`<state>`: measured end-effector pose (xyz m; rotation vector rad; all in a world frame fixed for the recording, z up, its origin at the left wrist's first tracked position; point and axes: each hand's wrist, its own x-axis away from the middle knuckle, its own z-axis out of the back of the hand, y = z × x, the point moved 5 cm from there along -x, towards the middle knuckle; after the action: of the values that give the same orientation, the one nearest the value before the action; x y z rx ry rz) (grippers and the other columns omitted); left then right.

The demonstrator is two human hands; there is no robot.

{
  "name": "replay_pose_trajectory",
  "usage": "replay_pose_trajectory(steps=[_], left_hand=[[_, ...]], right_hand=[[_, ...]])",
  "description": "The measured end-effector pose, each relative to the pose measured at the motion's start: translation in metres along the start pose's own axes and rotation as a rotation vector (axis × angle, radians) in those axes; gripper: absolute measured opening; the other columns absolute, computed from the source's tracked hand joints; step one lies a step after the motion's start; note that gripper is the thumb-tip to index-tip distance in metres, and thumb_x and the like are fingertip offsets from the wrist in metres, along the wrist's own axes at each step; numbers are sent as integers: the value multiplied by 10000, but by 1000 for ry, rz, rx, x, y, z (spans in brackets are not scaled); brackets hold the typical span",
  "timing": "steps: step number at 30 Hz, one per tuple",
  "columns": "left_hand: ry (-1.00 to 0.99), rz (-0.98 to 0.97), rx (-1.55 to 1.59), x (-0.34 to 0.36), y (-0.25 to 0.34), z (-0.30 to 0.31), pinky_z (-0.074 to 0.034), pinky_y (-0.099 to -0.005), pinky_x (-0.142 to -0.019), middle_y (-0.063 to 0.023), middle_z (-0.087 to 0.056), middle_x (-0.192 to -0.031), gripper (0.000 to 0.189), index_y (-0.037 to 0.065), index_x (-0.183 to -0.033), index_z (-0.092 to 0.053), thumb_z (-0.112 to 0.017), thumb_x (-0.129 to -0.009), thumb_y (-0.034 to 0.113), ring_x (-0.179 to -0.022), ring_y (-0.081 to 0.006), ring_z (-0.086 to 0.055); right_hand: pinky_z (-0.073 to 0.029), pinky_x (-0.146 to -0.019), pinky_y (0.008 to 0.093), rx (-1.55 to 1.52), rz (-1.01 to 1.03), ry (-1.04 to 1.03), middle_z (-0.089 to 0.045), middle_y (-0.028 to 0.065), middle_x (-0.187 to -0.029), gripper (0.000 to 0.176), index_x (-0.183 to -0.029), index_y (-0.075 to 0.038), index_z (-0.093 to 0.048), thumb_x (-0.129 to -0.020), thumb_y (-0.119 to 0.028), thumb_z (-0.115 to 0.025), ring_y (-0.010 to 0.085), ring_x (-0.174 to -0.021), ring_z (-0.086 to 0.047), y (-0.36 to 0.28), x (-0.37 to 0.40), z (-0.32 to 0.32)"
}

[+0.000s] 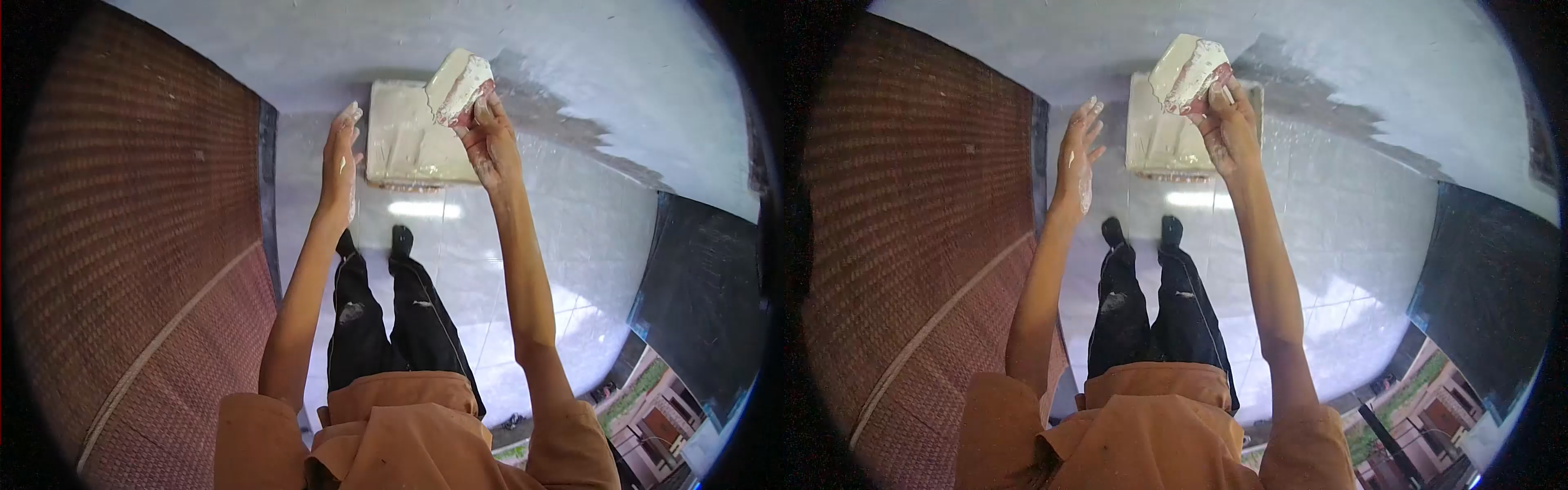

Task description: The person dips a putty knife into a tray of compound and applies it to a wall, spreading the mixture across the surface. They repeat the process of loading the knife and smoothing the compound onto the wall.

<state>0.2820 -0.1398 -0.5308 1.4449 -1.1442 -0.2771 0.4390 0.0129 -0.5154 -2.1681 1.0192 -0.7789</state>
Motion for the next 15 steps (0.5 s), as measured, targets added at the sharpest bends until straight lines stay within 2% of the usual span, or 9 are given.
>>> replay_pose_trajectory(steps=[1,2,3,5,6,10,11,13,15], left_hand=[[-10,-89,-63,0,25,0,-205,-463,-1116,-76,-350,-1507,607,135,-1465,-339,-389,-969,483,-1412,-273,-260],[-21,-181,-124,0,49,-2,-205,-458,-1118,-72,-352,-1506,594,126,-1459,-350,-385,-975,469,-1411,-266,-261],[-34,-222,-123,2,73,-6,-205,-458,-1118,-72,-352,-1506,594,126,-1459,-350,-385,-975,469,-1411,-266,-261],[-53,-454,-184,9,129,-15,-261,-306,-1083,-140,-388,-1459,501,60,-1409,-402,-391,-1000,350,-1366,-206,-336],[-50,-575,-184,12,154,-18,-285,-263,-1063,-150,-438,-1409,457,7,-1375,-423,-405,-1003,271,-1329,-198,-381],[-62,-780,-287,37,257,-29,-300,-309,-1074,-148,-474,-1366,448,-6,-1361,-431,-425,-995,253,-1296,-187,-409],[-40,-917,-357,45,283,-31,-306,-339,-1075,-154,-482,-1354,443,-2,-1358,-435,-429,-993,250,-1289,-210,-417],[-20,-1094,-420,58,327,-36,-312,-368,-1077,-160,-490,-1341,438,1,-1354,-439,-433,-991,246,-1282,-233,-424],[91,-1347,-550,74,368,-40,-317,-394,-1070,-181,-484,-1348,422,37,-1356,-448,-443,-984,237,-1287,-291,-417]], right_hand=[[-614,-762,351,-69,56,40,-607,139,-1115,352,-1325,8,-404,-977,-20,-453,209,-916,-663,-15,3,-21],[-596,-846,384,-107,85,-23,-551,159,-1229,392,-1353,8,-357,-972,0,-446,237,-1025,-637,-29,6,-40],[-596,-846,384,-107,119,-50,-551,159,-1229,392,-1353,8,-357,-972,0,-446,237,-1025,-637,-45,10,-61],[-563,-912,408,-146,224,-35,-530,155,-1248,406,-1355,0,-358,-964,-1,-469,232,-1060,-613,-75,23,-99],[-541,-945,407,-138,270,-38,-520,141,-1250,428,-1356,-7,-356,-954,-10,-504,225,-1079,-596,-86,24,-109],[-561,-901,354,-115,462,-87,-555,117,-1181,393,-1316,-17,-389,-953,-41,-536,200,-1045,-609,-142,41,-179],[-561,-901,354,-124,494,-114,-555,117,-1181,393,-1316,-17,-389,-953,-41,-536,200,-1045,-609,-153,45,-194],[-494,-1008,400,-65,568,-62,-489,152,-1309,478,-1411,7,-297,-975,-48,-483,250,-1197,-531,-178,54,-222],[-505,-996,391,-95,635,-125,-499,155,-1285,477,-1405,16,-291,-973,-43,-486,243,-1173,-548,-200,56,-249]])
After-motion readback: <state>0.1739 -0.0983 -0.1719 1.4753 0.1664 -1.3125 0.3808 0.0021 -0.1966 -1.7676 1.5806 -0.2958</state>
